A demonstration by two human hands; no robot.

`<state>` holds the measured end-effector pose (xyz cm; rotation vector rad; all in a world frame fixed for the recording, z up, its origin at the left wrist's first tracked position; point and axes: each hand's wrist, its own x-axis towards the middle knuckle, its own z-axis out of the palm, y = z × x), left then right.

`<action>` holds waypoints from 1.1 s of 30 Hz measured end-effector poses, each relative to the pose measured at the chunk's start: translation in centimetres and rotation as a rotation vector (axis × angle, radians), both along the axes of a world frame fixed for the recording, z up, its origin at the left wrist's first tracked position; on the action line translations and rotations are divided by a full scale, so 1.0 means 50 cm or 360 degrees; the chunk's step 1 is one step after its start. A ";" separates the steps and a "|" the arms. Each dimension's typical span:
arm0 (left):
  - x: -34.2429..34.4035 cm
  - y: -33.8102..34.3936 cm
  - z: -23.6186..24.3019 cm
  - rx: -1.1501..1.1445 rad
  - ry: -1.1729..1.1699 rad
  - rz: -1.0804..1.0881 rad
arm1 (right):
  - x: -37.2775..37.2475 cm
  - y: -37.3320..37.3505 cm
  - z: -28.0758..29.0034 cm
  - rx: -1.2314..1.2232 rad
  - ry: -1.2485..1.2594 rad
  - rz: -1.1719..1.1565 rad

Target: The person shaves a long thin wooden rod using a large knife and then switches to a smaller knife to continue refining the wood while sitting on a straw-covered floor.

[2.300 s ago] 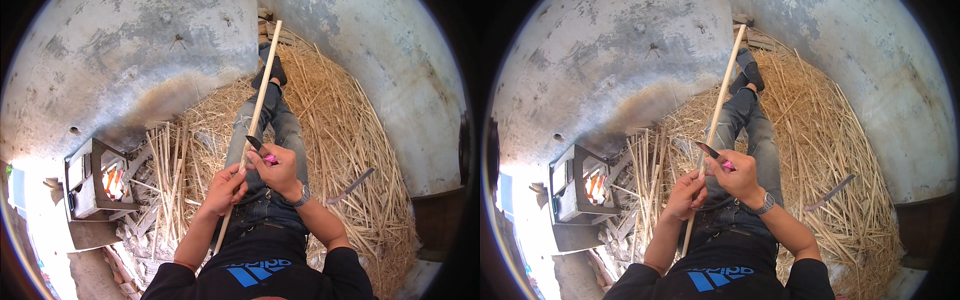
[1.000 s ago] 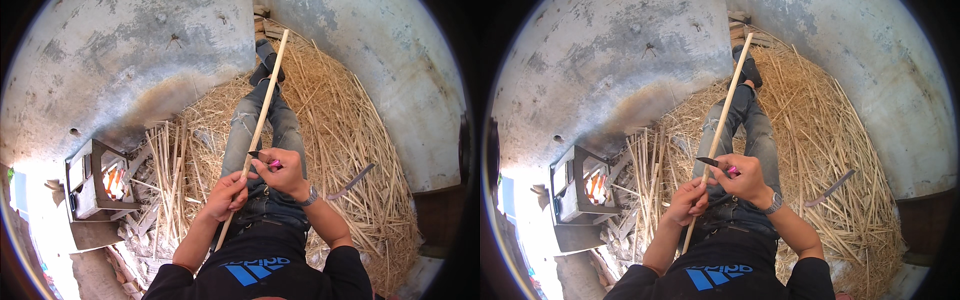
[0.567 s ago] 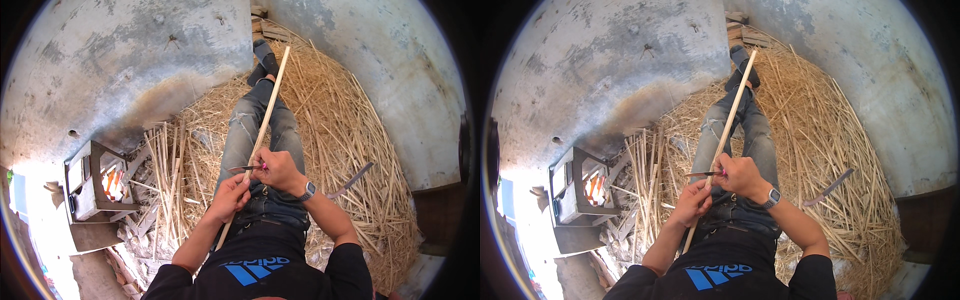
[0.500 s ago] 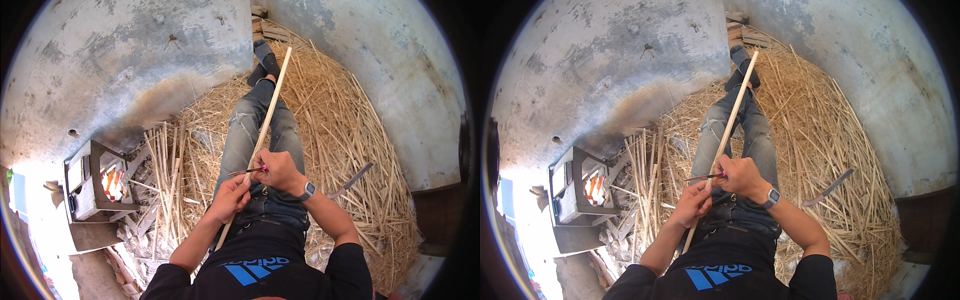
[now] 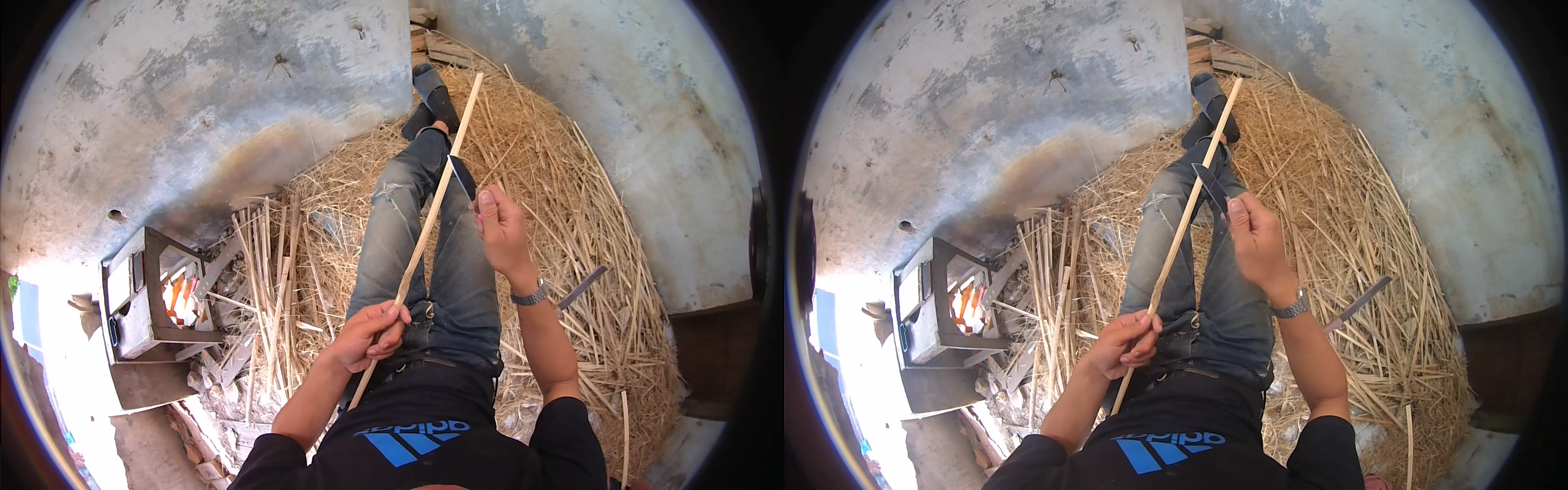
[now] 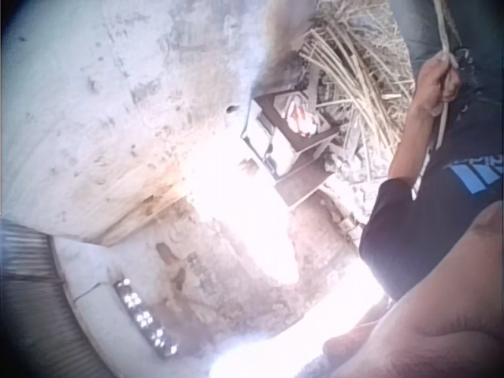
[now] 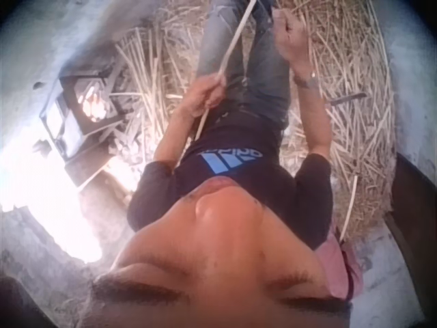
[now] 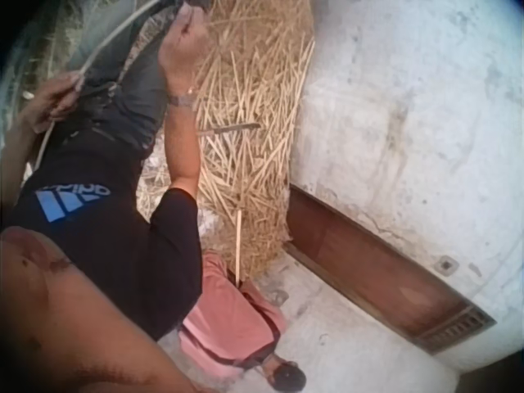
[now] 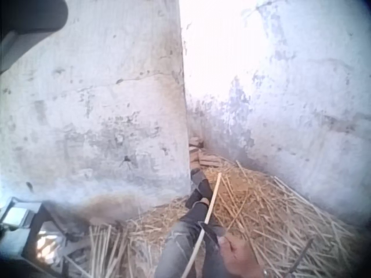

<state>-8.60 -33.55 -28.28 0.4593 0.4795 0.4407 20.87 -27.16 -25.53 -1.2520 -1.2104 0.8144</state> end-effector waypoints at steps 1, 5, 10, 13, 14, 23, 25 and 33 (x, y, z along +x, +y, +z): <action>0.008 -0.004 -0.004 0.0002 -0.0002 -0.0004 | 0.000 0.005 -0.007 0.0066 -0.0231 -0.0053; 0.020 -0.017 -0.016 0.0316 0.0369 0.0042 | -0.018 0.027 0.003 0.0215 -0.0672 -0.0281; 0.057 -0.043 0.014 0.0790 0.0644 0.0311 | 0.013 0.066 0.006 0.0308 -0.0956 -0.0397; 0.052 -0.055 -0.014 0.0646 0.0528 0.0353 | 0.032 0.086 0.009 0.0307 -0.1052 -0.0431; 0.051 -0.054 -0.014 0.0643 0.0528 0.0355 | 0.033 0.089 0.009 0.0325 -0.1102 -0.0436; 0.054 -0.032 0.000 0.0485 0.0368 0.0401 | -0.032 0.025 -0.046 0.0454 -0.1025 0.0194; 0.047 -0.007 0.008 0.0572 0.0541 0.0563 | -0.095 -0.025 -0.061 0.0428 -0.0940 0.0295; 0.040 -0.037 -0.013 0.0611 0.0517 0.0461 | 0.006 0.105 0.022 0.0214 -0.1013 -0.0319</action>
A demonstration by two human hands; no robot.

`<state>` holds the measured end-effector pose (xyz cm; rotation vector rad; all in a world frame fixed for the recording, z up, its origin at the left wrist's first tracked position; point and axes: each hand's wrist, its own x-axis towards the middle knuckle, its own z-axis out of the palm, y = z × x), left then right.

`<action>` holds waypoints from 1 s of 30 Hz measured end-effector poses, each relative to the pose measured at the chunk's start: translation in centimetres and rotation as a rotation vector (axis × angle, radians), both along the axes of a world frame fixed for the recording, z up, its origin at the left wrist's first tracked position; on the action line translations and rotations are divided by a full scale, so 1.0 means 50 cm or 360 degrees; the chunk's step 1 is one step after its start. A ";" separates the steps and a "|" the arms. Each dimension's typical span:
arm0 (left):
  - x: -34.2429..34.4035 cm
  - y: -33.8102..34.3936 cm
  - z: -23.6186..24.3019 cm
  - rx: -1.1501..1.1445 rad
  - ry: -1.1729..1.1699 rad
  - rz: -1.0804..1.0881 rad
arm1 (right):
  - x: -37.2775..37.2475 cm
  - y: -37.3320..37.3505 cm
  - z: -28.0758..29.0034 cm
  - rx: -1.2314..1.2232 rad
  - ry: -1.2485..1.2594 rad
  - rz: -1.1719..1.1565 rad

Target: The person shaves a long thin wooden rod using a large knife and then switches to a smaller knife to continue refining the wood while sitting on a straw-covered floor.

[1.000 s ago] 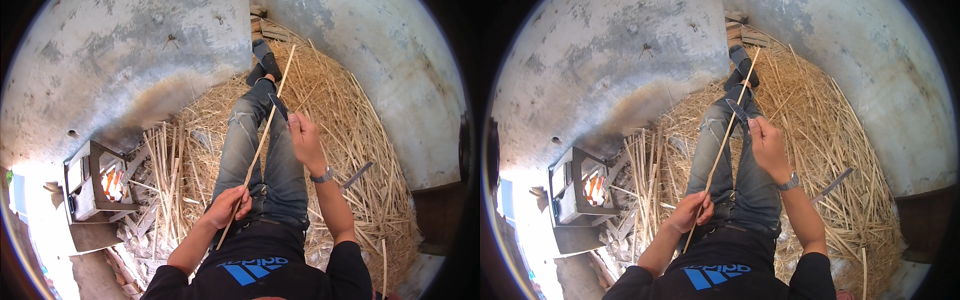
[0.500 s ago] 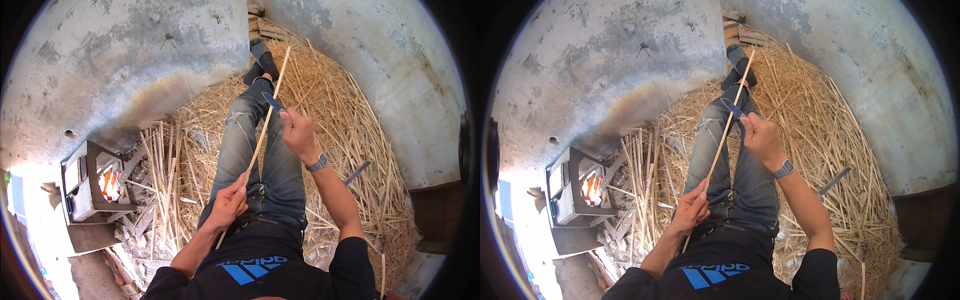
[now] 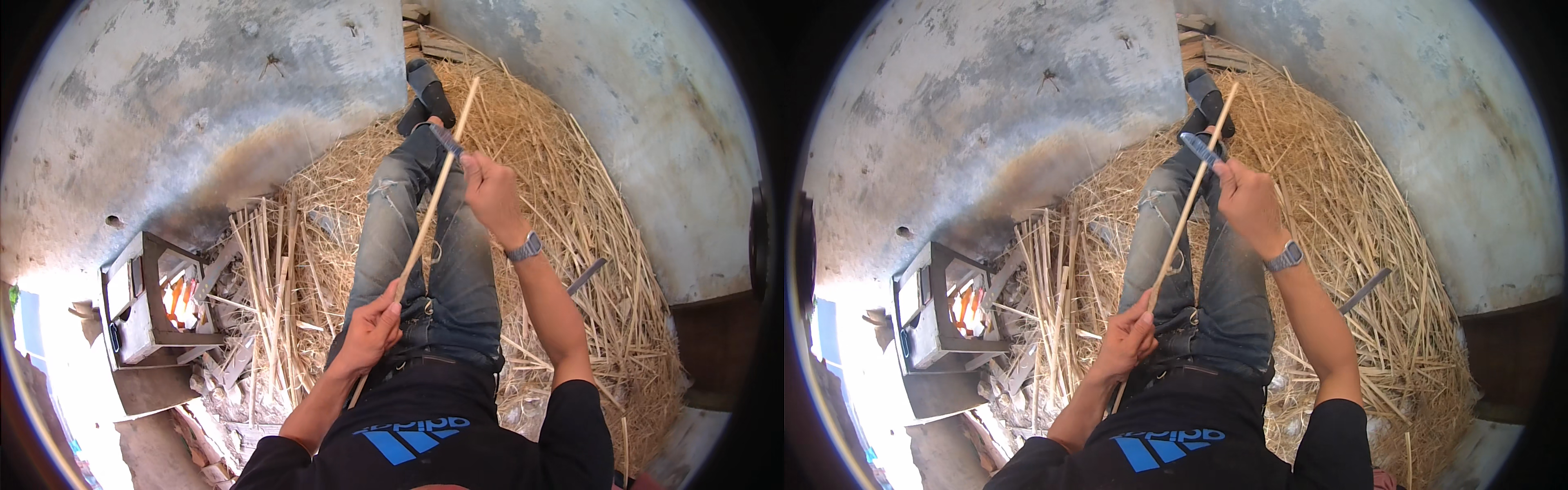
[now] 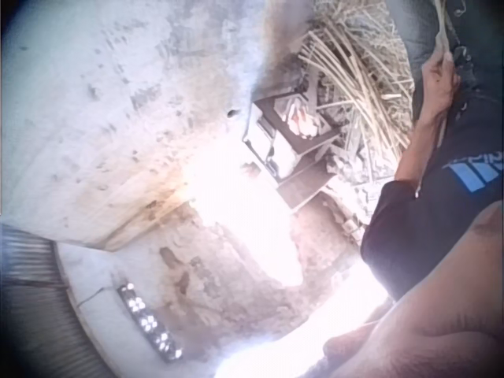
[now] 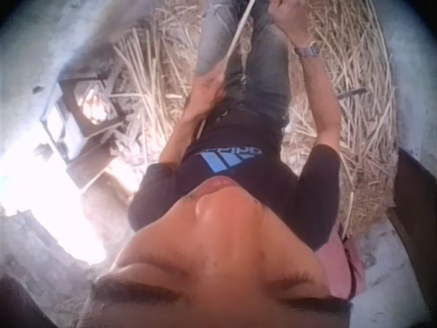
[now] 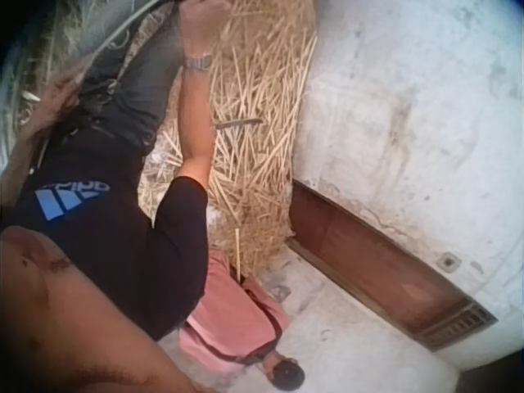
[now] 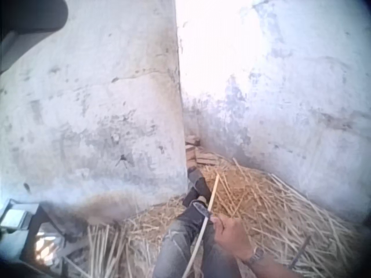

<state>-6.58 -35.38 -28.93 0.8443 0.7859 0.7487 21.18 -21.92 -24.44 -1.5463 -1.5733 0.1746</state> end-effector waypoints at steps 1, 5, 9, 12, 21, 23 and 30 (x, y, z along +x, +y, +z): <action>0.005 -0.005 -0.003 0.0004 -0.0029 -0.0023 | -0.002 0.000 0.004 0.0004 -0.0001 -0.0002; 0.014 0.027 0.013 -0.0001 -0.0025 0.0046 | -0.051 -0.037 -0.023 0.0080 -0.0002 0.0341; 0.006 0.038 0.018 -0.0084 -0.0019 0.0127 | -0.131 -0.121 -0.093 0.0063 0.0123 0.0565; -0.001 0.044 0.035 -0.0029 -0.0035 0.0127 | -0.163 -0.156 -0.110 -0.0098 0.0382 0.0654; 0.019 0.016 0.005 0.0079 0.0019 0.0026 | -0.024 0.011 -0.007 0.0119 -0.0018 0.0013; 0.019 0.026 0.008 0.0074 0.0010 0.0043 | -0.054 -0.011 -0.026 0.0113 -0.0034 0.0190; 0.003 0.047 0.001 -0.0004 0.0068 0.0136 | -0.182 -0.146 -0.131 0.0019 0.0185 0.0539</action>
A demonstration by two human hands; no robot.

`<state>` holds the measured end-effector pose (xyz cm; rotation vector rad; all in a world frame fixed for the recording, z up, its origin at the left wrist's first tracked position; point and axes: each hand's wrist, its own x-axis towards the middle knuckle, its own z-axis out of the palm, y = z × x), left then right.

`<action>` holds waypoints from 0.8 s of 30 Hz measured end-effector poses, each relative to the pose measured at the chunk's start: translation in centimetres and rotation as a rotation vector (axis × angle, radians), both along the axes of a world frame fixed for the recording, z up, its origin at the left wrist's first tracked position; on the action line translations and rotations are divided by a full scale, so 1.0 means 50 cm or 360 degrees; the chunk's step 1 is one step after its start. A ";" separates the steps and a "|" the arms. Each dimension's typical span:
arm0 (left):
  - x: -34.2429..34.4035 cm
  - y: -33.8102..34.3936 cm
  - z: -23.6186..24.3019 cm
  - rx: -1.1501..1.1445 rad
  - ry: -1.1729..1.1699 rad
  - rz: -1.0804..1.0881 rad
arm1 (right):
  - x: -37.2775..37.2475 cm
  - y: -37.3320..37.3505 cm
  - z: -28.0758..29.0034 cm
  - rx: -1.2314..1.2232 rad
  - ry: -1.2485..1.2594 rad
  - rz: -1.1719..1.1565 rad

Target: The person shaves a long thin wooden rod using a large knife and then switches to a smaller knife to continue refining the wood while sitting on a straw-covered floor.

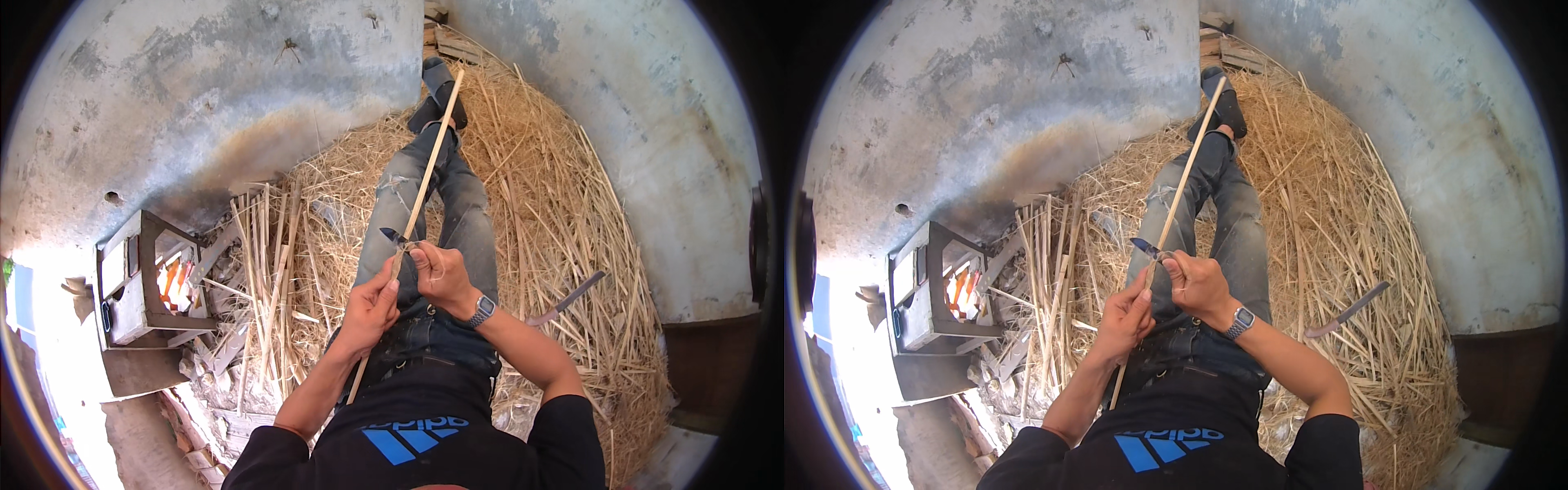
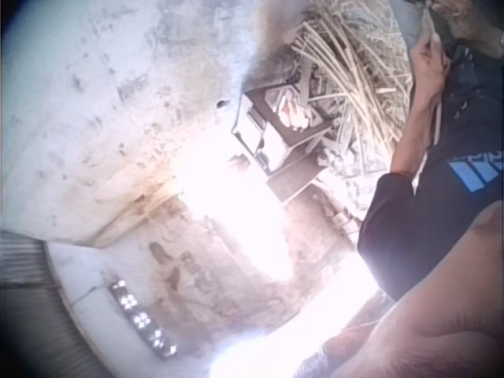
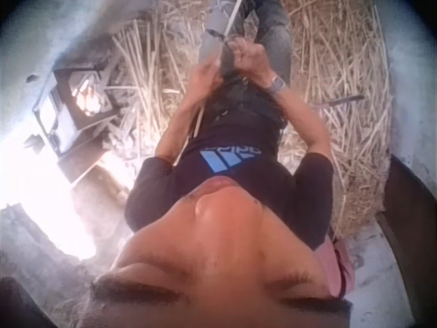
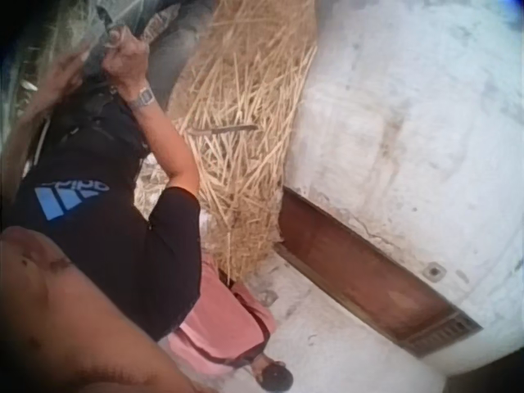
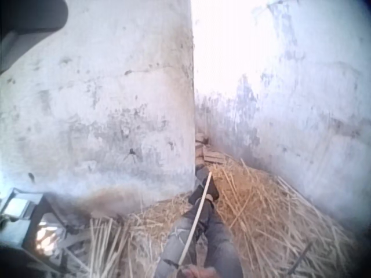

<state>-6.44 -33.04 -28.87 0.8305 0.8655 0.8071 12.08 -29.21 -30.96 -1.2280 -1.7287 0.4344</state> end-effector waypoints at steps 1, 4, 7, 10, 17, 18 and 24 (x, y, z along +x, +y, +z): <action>-0.004 -0.002 -0.001 -0.0001 -0.0030 0.0008 | -0.007 -0.007 -0.001 -0.0061 0.0021 -0.0001; -0.006 -0.003 0.002 -0.0044 -0.0058 -0.0031 | 0.023 0.031 0.010 0.0151 -0.0091 -0.0030; -0.012 -0.014 0.009 -0.0124 -0.0131 -0.0147 | 0.084 0.115 0.069 0.0203 -0.0292 -0.0371; -0.002 -0.010 0.028 -0.0181 -0.0240 -0.0258 | 0.121 0.159 0.094 0.0172 -0.0296 -0.0496; -0.016 -0.001 0.026 -0.0314 -0.0263 -0.0179 | 0.042 0.076 0.015 0.0062 -0.0145 -0.0173; -0.019 0.000 0.027 -0.0343 -0.0279 -0.0174 | 0.031 0.068 0.006 0.0049 -0.0045 -0.0147; -0.017 -0.005 0.031 -0.0440 -0.0332 -0.0179 | 0.039 0.060 0.017 0.0003 0.0032 -0.0074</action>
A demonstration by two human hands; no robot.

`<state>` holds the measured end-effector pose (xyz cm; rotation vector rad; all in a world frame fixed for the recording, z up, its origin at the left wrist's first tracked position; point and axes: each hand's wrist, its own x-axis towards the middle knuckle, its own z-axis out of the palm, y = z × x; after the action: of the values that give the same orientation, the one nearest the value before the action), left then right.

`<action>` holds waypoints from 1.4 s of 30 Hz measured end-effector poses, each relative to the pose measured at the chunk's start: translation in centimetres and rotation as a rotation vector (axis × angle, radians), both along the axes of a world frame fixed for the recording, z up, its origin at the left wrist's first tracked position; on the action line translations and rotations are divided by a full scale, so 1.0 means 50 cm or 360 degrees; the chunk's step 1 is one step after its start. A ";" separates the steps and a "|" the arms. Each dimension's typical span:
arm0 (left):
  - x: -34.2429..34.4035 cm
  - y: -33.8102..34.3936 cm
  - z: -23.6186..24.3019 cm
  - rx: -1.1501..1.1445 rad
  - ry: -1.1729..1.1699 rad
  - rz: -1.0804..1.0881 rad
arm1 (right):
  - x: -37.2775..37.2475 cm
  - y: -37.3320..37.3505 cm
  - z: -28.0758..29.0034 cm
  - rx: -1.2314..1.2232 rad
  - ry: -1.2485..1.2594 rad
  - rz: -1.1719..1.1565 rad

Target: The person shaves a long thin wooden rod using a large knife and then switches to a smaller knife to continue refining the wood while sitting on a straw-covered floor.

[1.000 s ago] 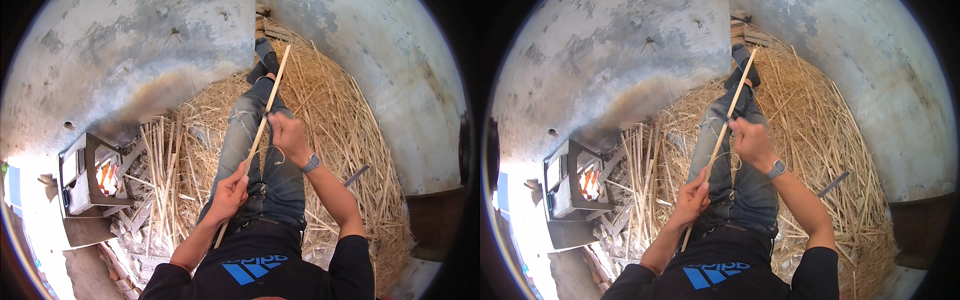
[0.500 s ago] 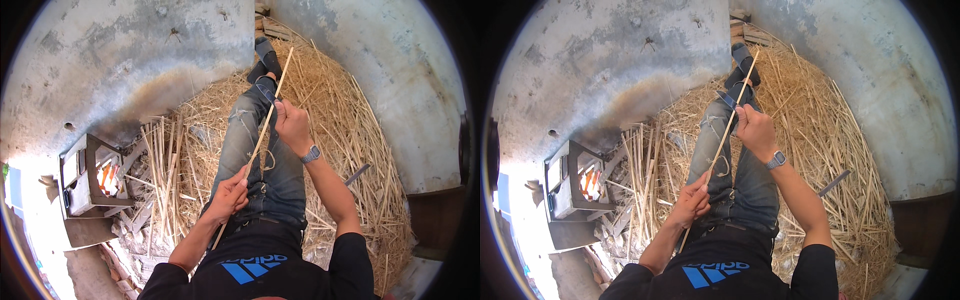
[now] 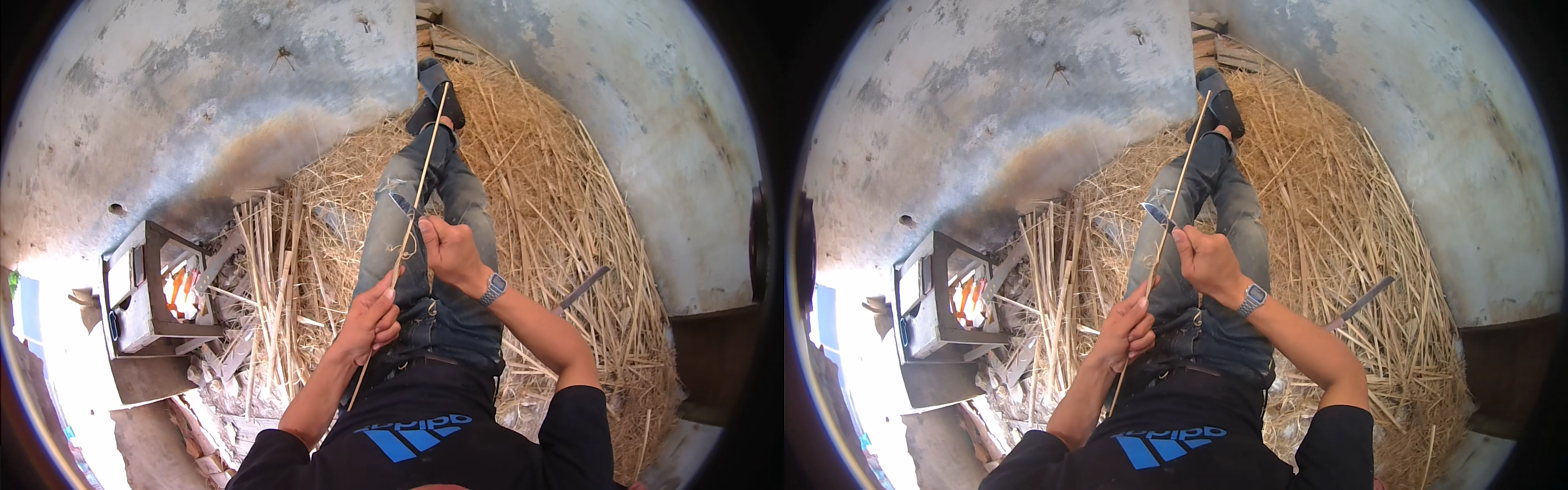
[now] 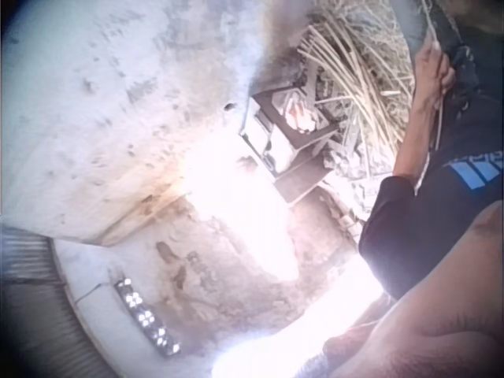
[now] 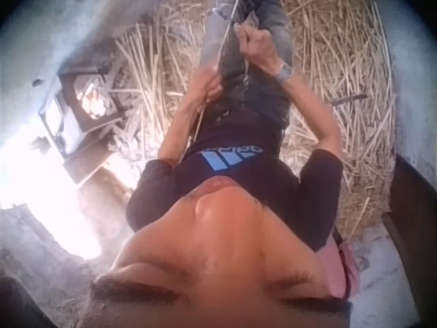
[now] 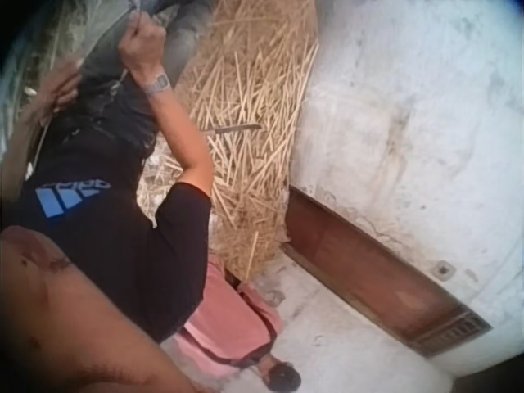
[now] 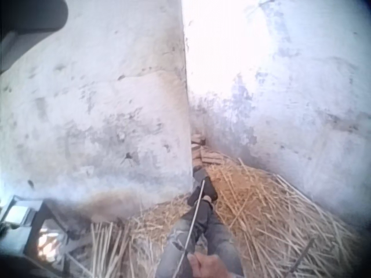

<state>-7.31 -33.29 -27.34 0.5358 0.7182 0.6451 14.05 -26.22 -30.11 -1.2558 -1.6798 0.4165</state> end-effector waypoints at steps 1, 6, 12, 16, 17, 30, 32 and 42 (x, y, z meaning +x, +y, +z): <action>0.001 -0.001 0.002 -0.0015 -0.0006 0.0001 | 0.003 -0.002 0.004 0.0004 0.0002 -0.0006; -0.001 0.003 -0.002 -0.0010 -0.0037 0.0026 | -0.010 -0.046 -0.002 -0.0057 -0.0026 0.0310; -0.004 -0.003 0.000 0.0051 -0.0001 -0.0008 | 0.026 0.025 0.050 -0.0094 -0.0031 -0.0120; 0.001 0.028 0.007 0.0111 0.0028 0.0033 | -0.024 -0.032 0.027 0.0038 -0.0193 0.0017; 0.001 0.028 0.004 0.0116 0.0018 0.0030 | -0.027 -0.038 0.026 0.0048 -0.0268 0.0105; -0.023 0.011 -0.014 0.0224 0.0204 0.0103 | -0.020 -0.033 0.004 -0.1103 0.0773 0.0723; -0.029 0.013 -0.017 0.0294 0.0244 0.0137 | -0.009 -0.039 0.010 -0.1241 0.1113 0.0825; -0.006 0.016 -0.012 0.1365 0.1189 0.0281 | -0.005 -0.022 0.086 -0.0811 0.0531 0.0497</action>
<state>-7.60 -32.51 -27.94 1.5686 1.1886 0.9247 13.78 -27.30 -25.80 -1.1874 -1.5265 1.2355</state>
